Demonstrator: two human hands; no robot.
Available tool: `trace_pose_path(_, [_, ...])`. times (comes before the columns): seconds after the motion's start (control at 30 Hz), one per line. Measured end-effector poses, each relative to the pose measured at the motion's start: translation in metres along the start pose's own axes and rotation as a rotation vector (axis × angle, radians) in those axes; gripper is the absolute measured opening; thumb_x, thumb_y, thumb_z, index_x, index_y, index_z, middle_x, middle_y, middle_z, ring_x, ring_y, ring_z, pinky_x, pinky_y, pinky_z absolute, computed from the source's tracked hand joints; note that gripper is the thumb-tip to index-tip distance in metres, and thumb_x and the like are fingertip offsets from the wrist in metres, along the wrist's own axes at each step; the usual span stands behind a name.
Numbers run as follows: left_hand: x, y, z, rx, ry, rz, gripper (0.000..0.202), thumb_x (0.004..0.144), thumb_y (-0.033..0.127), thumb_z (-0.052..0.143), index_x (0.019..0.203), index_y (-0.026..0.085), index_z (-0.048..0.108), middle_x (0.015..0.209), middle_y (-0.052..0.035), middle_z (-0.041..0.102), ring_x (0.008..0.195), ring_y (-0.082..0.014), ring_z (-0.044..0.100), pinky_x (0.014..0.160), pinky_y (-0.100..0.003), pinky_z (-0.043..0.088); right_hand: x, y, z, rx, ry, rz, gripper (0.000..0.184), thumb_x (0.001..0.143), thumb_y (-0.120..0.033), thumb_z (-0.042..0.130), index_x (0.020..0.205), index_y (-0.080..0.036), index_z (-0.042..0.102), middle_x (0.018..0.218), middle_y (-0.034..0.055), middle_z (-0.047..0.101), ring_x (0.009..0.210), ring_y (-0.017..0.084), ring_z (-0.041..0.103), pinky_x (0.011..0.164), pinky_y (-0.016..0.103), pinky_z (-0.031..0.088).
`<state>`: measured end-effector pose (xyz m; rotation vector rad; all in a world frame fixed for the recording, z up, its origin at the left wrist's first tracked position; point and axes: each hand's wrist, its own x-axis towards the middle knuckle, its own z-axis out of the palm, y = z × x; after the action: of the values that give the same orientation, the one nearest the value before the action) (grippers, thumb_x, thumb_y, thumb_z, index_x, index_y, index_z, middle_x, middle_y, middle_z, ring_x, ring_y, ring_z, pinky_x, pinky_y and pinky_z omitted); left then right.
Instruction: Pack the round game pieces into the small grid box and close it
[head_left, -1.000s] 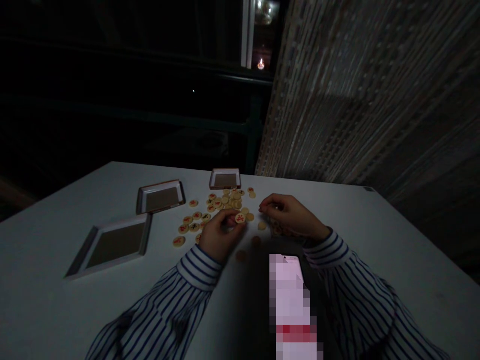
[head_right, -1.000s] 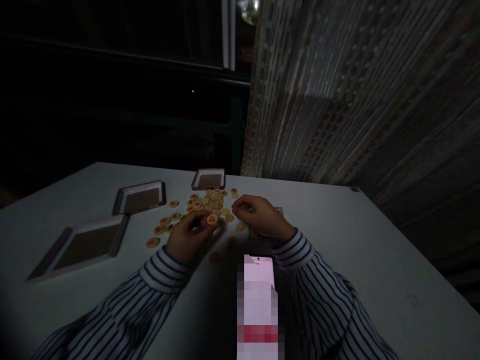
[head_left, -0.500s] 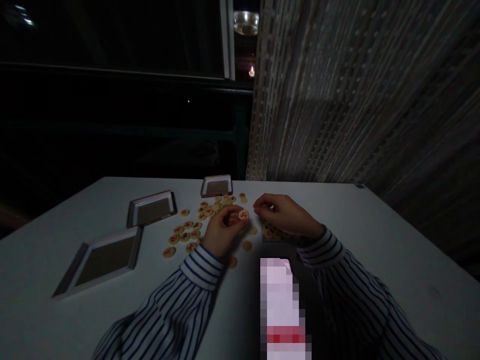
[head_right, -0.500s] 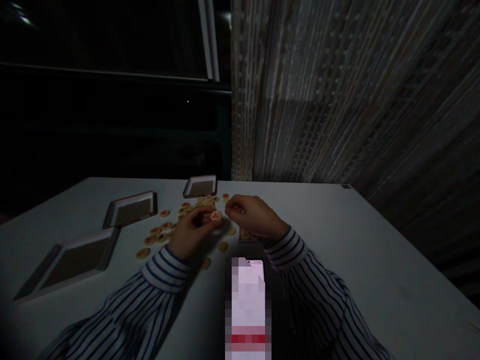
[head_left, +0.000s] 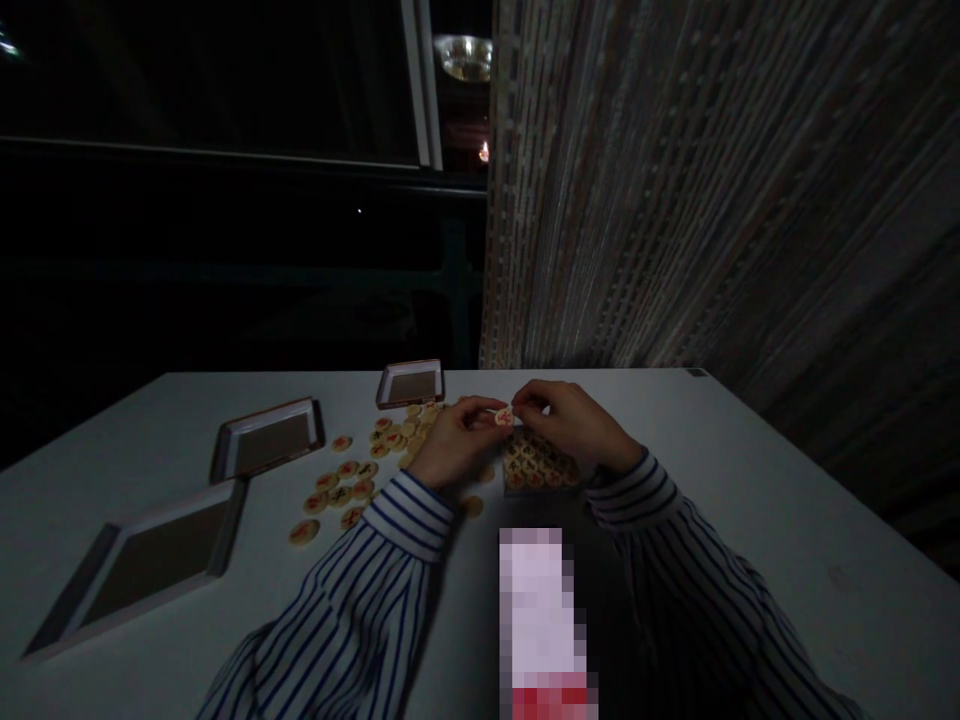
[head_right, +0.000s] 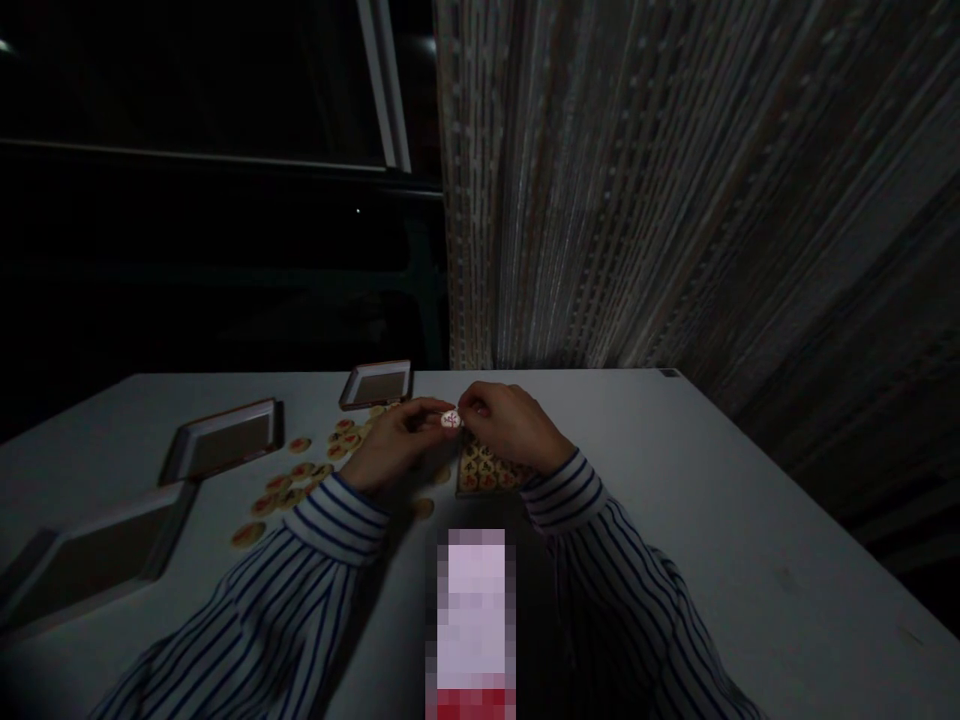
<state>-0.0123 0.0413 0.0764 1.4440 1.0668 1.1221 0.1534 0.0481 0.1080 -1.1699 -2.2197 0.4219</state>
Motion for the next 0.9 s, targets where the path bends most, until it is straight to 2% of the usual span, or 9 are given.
trace_pose_path(0.13, [0.004, 0.003, -0.008, 0.042, -0.123, -0.009, 0.031, 0.062, 0.026, 0.068, 0.089, 0.013, 0.062, 0.072, -0.0001, 0.064, 0.064, -0.0098, 0.057, 0.064, -0.024, 0.045, 0.000, 0.000, 0.002, 0.036, -0.010, 0.007, 0.015, 0.077, -0.021, 0.050, 0.083, -0.017, 0.063, 0.079, 0.0031, 0.066, 0.073, 0.014, 0.058, 0.064, 0.025, 0.040])
trace_pose_path(0.27, [0.008, 0.002, -0.015, 0.034, -0.196, 0.008, 0.031, 0.063, 0.023, 0.067, 0.092, 0.014, 0.062, 0.076, -0.0004, 0.065, 0.070, -0.0101, 0.058, 0.071, -0.025, 0.044, 0.001, 0.000, 0.005, 0.122, -0.005, 0.030, 0.012, 0.076, -0.023, 0.052, 0.081, -0.016, 0.062, 0.076, 0.0022, 0.066, 0.069, 0.013, 0.059, 0.061, 0.023, 0.041])
trace_pose_path(0.37, [0.009, -0.001, -0.018, 0.001, -0.236, -0.008, 0.032, 0.063, 0.020, 0.067, 0.094, 0.015, 0.061, 0.076, 0.0002, 0.064, 0.070, -0.0094, 0.059, 0.070, -0.024, 0.044, 0.001, 0.000, 0.008, 0.189, -0.021, 0.051, 0.011, 0.075, -0.022, 0.053, 0.079, -0.016, 0.061, 0.072, 0.0013, 0.064, 0.066, 0.012, 0.058, 0.059, 0.022, 0.042])
trace_pose_path(0.57, [0.010, -0.005, -0.020, -0.035, -0.165, -0.053, 0.037, 0.060, 0.020, 0.069, 0.094, 0.015, 0.056, 0.070, 0.0022, 0.062, 0.061, -0.0089, 0.057, 0.055, -0.020, 0.042, 0.002, 0.003, 0.013, 0.245, -0.029, 0.089, 0.011, 0.074, -0.020, 0.053, 0.081, -0.016, 0.060, 0.071, 0.0010, 0.064, 0.065, 0.012, 0.058, 0.058, 0.022, 0.043])
trace_pose_path(0.7, [0.009, -0.003, -0.020, -0.015, -0.127, -0.075, 0.030, 0.060, 0.021, 0.069, 0.087, 0.015, 0.058, 0.070, 0.0012, 0.062, 0.062, -0.0093, 0.058, 0.057, -0.021, 0.043, 0.001, 0.004, 0.012, 0.253, -0.042, 0.092, 0.011, 0.074, -0.019, 0.052, 0.083, -0.017, 0.058, 0.071, 0.0007, 0.064, 0.065, 0.012, 0.059, 0.058, 0.022, 0.043])
trace_pose_path(0.9, [0.008, 0.001, -0.019, 0.010, -0.133, -0.072, 0.026, 0.062, 0.024, 0.068, 0.084, 0.014, 0.059, 0.071, -0.0012, 0.064, 0.066, -0.0115, 0.059, 0.061, -0.024, 0.045, 0.001, 0.004, 0.012, 0.247, -0.051, 0.070, 0.016, 0.075, -0.018, 0.051, 0.090, -0.017, 0.057, 0.072, 0.0002, 0.065, 0.066, 0.012, 0.060, 0.059, 0.022, 0.043])
